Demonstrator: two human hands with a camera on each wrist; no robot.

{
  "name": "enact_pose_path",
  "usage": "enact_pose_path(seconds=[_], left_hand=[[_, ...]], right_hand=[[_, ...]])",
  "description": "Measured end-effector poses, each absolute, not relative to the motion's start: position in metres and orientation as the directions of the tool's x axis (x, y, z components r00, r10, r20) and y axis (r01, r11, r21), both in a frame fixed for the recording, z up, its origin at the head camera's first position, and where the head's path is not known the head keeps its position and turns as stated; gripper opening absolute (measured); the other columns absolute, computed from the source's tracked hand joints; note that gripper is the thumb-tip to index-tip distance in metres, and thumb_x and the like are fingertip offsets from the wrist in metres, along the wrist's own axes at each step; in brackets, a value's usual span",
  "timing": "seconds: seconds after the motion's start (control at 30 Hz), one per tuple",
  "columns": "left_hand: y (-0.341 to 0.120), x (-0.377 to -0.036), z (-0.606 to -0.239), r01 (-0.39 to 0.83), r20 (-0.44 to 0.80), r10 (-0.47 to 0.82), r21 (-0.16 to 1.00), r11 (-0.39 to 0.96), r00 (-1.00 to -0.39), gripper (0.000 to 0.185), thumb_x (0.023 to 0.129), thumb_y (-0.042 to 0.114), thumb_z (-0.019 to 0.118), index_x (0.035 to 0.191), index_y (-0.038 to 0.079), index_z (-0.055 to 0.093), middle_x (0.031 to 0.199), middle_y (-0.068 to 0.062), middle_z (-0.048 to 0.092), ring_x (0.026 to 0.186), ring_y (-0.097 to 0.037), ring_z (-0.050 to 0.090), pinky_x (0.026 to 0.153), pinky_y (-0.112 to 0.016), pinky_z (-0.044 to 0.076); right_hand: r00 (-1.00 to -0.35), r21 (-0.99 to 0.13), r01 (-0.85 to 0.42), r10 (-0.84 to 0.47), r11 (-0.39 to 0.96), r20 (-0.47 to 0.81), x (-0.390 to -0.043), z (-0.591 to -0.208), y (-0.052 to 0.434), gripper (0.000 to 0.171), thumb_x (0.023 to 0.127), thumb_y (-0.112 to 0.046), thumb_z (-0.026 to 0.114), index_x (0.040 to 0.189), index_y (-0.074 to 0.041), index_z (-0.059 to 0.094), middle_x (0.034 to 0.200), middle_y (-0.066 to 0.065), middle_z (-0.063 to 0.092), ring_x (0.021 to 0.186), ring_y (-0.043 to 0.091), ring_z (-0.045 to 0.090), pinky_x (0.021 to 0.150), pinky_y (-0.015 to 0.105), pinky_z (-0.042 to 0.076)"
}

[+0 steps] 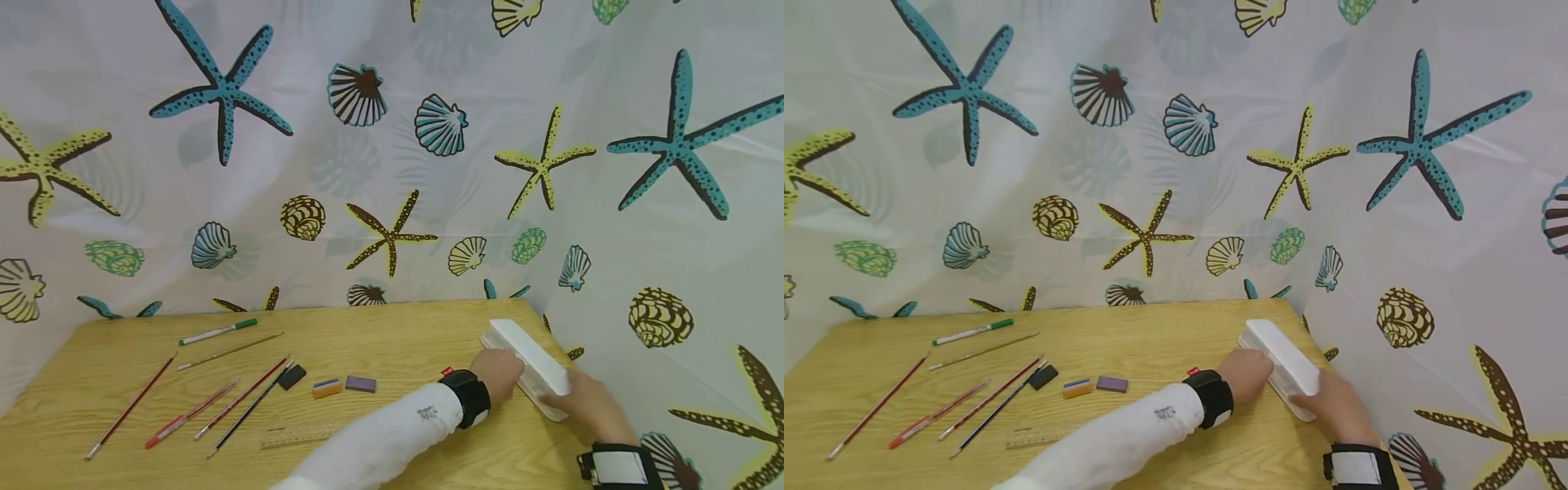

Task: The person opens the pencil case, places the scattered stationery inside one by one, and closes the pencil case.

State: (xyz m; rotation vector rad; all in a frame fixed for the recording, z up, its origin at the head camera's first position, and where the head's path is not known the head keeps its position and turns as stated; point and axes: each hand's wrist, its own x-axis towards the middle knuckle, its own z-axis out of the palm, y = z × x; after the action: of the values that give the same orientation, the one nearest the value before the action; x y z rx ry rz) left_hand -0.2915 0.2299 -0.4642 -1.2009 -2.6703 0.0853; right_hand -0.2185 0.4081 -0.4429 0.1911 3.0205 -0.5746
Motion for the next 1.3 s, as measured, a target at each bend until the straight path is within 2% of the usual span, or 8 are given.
enact_pose_path(seconds=[0.17, 0.3, 0.43, 0.6, 0.73, 1.03, 1.13, 1.3], left_hand=[[0.229, -0.29, -0.459, 0.751, 0.118, 0.762, -0.129, 0.647, -0.637, 0.007, 0.096, 0.025, 0.074, 0.103, 0.026, 0.075, 0.091, 0.012, 0.071, 0.077, -0.002, 0.064, 0.069, -0.019, 0.053], [0.228, -0.29, -0.457, 0.761, 0.11, 0.77, -0.117, 0.638, -0.629, 0.007, 0.096, 0.022, 0.073, 0.102, 0.024, 0.075, 0.092, 0.01, 0.071, 0.079, -0.003, 0.065, 0.069, -0.02, 0.053], [0.226, -0.288, -0.457, 0.762, 0.106, 0.772, -0.12, 0.636, -0.627, 0.007, 0.096, 0.021, 0.072, 0.102, 0.024, 0.076, 0.092, 0.011, 0.072, 0.078, -0.003, 0.065, 0.068, -0.02, 0.053], [0.226, -0.287, -0.458, 0.764, 0.101, 0.773, -0.121, 0.634, -0.626, 0.008, 0.098, 0.022, 0.072, 0.104, 0.025, 0.075, 0.091, 0.011, 0.072, 0.076, -0.002, 0.064, 0.068, -0.019, 0.052], [0.226, -0.287, -0.459, 0.767, 0.105, 0.777, -0.126, 0.63, -0.621, 0.009, 0.098, 0.023, 0.071, 0.105, 0.025, 0.075, 0.092, 0.011, 0.072, 0.078, -0.002, 0.064, 0.069, -0.019, 0.052], [0.227, -0.288, -0.461, 0.769, 0.106, 0.783, -0.145, 0.623, -0.613, 0.006, 0.097, 0.022, 0.071, 0.101, 0.026, 0.075, 0.088, 0.011, 0.071, 0.074, -0.002, 0.063, 0.066, -0.02, 0.052], [0.226, -0.286, -0.46, 0.771, 0.102, 0.784, -0.142, 0.621, -0.613, 0.007, 0.098, 0.022, 0.07, 0.1, 0.025, 0.075, 0.086, 0.012, 0.071, 0.072, -0.002, 0.062, 0.064, -0.019, 0.051], [0.223, -0.284, -0.457, 0.775, 0.086, 0.783, -0.116, 0.622, -0.615, 0.007, 0.099, 0.021, 0.069, 0.1, 0.025, 0.075, 0.086, 0.011, 0.07, 0.073, -0.002, 0.062, 0.065, -0.019, 0.051]], right_hand=[[-0.979, -0.421, 0.193, 0.146, 0.886, -0.142, -0.216, -0.435, 0.426, 0.095, 0.094, -0.062, 0.066, 0.141, 0.018, 0.047, 0.134, 0.042, 0.053, 0.119, 0.056, 0.056, 0.093, 0.064, 0.048], [-0.974, -0.462, 0.227, 0.2, 0.857, -0.108, -0.215, -0.43, 0.439, 0.083, 0.1, -0.064, 0.051, 0.122, 0.015, 0.064, 0.112, 0.034, 0.067, 0.099, 0.043, 0.064, 0.084, 0.055, 0.052], [-0.964, -0.492, 0.259, 0.255, 0.831, -0.076, -0.213, -0.428, 0.448, 0.078, 0.106, -0.057, 0.041, 0.103, 0.016, 0.066, 0.089, 0.025, 0.068, 0.08, 0.032, 0.062, 0.068, 0.043, 0.049], [-0.949, -0.564, 0.308, 0.29, 0.766, -0.124, -0.211, -0.427, 0.456, 0.082, 0.108, -0.054, 0.034, 0.112, 0.024, 0.058, 0.088, 0.028, 0.067, 0.078, 0.035, 0.066, 0.066, 0.041, 0.056], [-0.945, -0.566, 0.319, 0.302, 0.76, -0.127, -0.211, -0.425, 0.463, 0.086, 0.108, -0.053, 0.032, 0.124, 0.03, 0.048, 0.092, 0.031, 0.07, 0.085, 0.04, 0.07, 0.069, 0.045, 0.059], [-0.928, -0.514, 0.361, 0.354, 0.779, -0.115, -0.21, -0.423, 0.467, 0.062, 0.107, -0.035, 0.041, 0.11, 0.026, 0.053, 0.073, 0.015, 0.071, 0.07, 0.028, 0.069, 0.058, 0.039, 0.052], [-0.912, -0.504, 0.399, 0.391, 0.766, -0.127, -0.207, -0.423, 0.464, 0.059, 0.106, -0.035, 0.044, 0.102, 0.022, 0.056, 0.068, 0.011, 0.07, 0.065, 0.025, 0.068, 0.056, 0.036, 0.05], [-0.874, -0.49, 0.476, 0.457, 0.73, -0.167, -0.203, -0.426, 0.463, 0.065, 0.106, -0.043, 0.044, 0.096, 0.019, 0.061, 0.066, 0.009, 0.07, 0.061, 0.022, 0.069, 0.057, 0.034, 0.047]])
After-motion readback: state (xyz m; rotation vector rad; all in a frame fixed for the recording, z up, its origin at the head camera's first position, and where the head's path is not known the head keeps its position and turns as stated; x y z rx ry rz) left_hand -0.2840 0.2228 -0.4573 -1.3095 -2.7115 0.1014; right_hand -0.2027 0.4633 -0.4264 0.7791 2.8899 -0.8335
